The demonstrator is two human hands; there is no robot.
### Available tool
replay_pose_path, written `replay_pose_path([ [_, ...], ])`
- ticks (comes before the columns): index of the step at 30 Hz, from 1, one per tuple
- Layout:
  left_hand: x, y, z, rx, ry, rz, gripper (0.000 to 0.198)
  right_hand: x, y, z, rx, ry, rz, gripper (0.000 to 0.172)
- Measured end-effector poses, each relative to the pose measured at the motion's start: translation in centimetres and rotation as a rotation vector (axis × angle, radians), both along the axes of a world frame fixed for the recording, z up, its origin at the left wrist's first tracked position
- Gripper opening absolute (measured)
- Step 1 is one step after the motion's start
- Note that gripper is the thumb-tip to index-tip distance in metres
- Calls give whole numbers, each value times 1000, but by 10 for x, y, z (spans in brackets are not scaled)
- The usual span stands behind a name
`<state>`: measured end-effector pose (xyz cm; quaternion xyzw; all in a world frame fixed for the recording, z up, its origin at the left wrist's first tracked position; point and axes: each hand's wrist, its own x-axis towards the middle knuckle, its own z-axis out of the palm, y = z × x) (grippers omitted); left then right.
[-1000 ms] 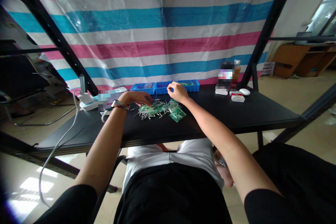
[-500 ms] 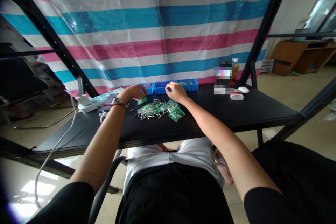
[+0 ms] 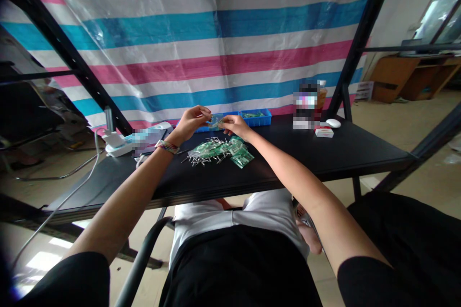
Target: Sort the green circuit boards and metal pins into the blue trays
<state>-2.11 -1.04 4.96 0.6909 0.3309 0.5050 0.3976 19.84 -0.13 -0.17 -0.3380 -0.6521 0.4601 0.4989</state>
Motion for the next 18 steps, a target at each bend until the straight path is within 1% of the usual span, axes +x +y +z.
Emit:
replay_pose_path([
  [3, 4, -4, -12, -28, -57, 50, 44, 1, -3, 1, 26, 18, 10, 41],
  [5, 3, -4, -16, -33, -46, 97, 44, 2, -4, 1, 75, 30, -5, 42],
  [7, 0, -3, -18, -65, -13, 131, 50, 3, -4, 1, 130, 27, -35, 42],
  [9, -2, -3, -19, -136, 34, 110, 60, 3, -4, 1, 176, 21, -73, 41],
  [11, -3, -4, -19, -203, 68, 56, 66, 3, -4, 2, 208, 14, -95, 39],
  [13, -2, -7, -18, -219, 76, 28, 62, 3, -5, 2, 225, 9, -102, 36],
  [16, 1, -11, -17, -195, 66, 34, 45, 5, -6, 3, 238, 4, -105, 31],
  [18, 5, -12, -17, -179, 38, 41, 38, 6, -7, 4, 219, 16, -107, 26],
])
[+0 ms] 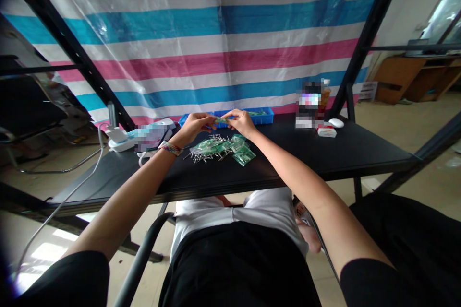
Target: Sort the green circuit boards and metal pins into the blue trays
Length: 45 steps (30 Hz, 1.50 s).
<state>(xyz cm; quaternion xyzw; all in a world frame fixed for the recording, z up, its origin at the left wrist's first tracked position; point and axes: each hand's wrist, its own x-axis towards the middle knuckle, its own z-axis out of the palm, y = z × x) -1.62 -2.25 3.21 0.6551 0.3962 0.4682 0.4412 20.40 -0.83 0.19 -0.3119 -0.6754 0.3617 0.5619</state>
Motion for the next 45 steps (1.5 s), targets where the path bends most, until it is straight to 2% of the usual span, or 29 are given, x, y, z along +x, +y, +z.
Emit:
replay_pose_path([
  [2, 3, 0, -2, 19, -46, 6, 36, 0, -1, 1, -72, 51, 15, 21],
  [6, 6, 1, -5, 76, -133, 18, 40, -1, -5, 4, -302, 227, 114, 29],
  [9, 6, 0, -6, 118, -123, 21, 41, -4, -6, 4, -400, 284, 208, 28],
  [12, 5, 0, -8, 147, -22, 21, 39, -6, -6, 2, -375, 264, 183, 30],
  [15, 4, -1, -9, 147, 52, 46, 44, -7, -3, -1, -258, 236, 113, 33],
  [20, 3, -3, -5, -90, -23, -6, 60, -4, 3, -5, -41, 146, 70, 34],
  [24, 4, -4, -2, -120, -95, -9, 39, -3, 7, -9, 19, 114, 40, 26],
  [27, 5, -2, -4, -98, -126, 4, 25, -4, 6, -9, -47, 127, 27, 24],
  [29, 5, 0, -6, -81, -133, 3, 21, -4, 5, -7, -146, 184, 44, 31],
  [32, 3, 2, -10, -54, -123, 2, 23, -4, 1, -4, -294, 293, 94, 38],
  [36, 2, 3, -13, -22, -82, -38, 28, -5, 1, -4, -373, 293, 124, 31],
  [39, 1, 4, -14, -13, -31, -47, 29, -2, 8, -6, -313, 219, 36, 28],
  [41, -1, 6, -15, 3, 14, -37, 28, 9, 14, -5, -175, 120, -117, 23],
  [44, -5, 10, -16, 85, 149, -48, 24, 40, 22, 0, 155, -263, -442, 8],
  [45, -7, 12, -17, 130, 215, -59, 22, 53, 24, 2, 247, -415, -544, 10],
])
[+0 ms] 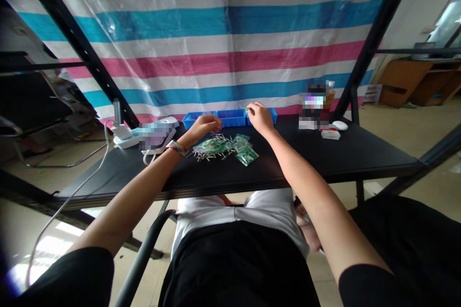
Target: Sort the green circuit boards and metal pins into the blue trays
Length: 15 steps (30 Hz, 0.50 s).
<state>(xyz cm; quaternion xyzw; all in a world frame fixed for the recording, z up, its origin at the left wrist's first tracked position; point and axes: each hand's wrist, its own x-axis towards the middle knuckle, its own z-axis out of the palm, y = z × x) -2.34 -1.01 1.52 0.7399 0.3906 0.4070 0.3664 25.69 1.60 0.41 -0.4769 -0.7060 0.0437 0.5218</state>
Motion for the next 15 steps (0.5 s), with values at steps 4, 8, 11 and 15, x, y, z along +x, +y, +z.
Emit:
replay_pose_path([
  [4, -9, 9, -1, 145, 256, -46, 21, 40, 3, 6, 70, -260, -337, 33],
  [8, -19, 15, 2, 105, 444, -76, 24, 52, 3, 2, -39, -332, -492, 34],
  [11, -27, 15, 10, 90, 514, -91, 25, 51, 3, -2, -119, -400, -545, 32],
  [15, -34, 10, 20, 45, 552, -102, 27, 51, 2, -1, -115, -404, -579, 33],
])
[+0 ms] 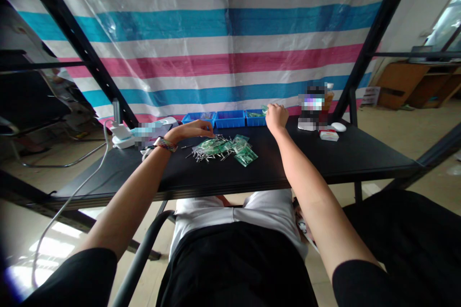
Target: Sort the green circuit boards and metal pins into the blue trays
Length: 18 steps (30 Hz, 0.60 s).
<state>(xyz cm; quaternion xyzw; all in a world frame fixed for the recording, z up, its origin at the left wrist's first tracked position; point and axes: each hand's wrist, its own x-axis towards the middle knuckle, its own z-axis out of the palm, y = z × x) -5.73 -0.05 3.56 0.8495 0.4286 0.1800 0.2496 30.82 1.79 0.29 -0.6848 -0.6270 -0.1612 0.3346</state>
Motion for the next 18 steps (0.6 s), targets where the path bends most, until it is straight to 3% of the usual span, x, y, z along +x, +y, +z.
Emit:
replay_pose_path([
  [8, 7, -6, -3, -102, -17, -1, 29, 0, 4, -4, 27, 25, 17, 34],
  [13, 6, -4, -4, -163, -24, 37, 19, 0, 9, -1, 89, 208, -41, 35],
  [18, 3, -3, -3, -36, 31, 62, 19, 10, 12, 2, 132, 217, -9, 39],
])
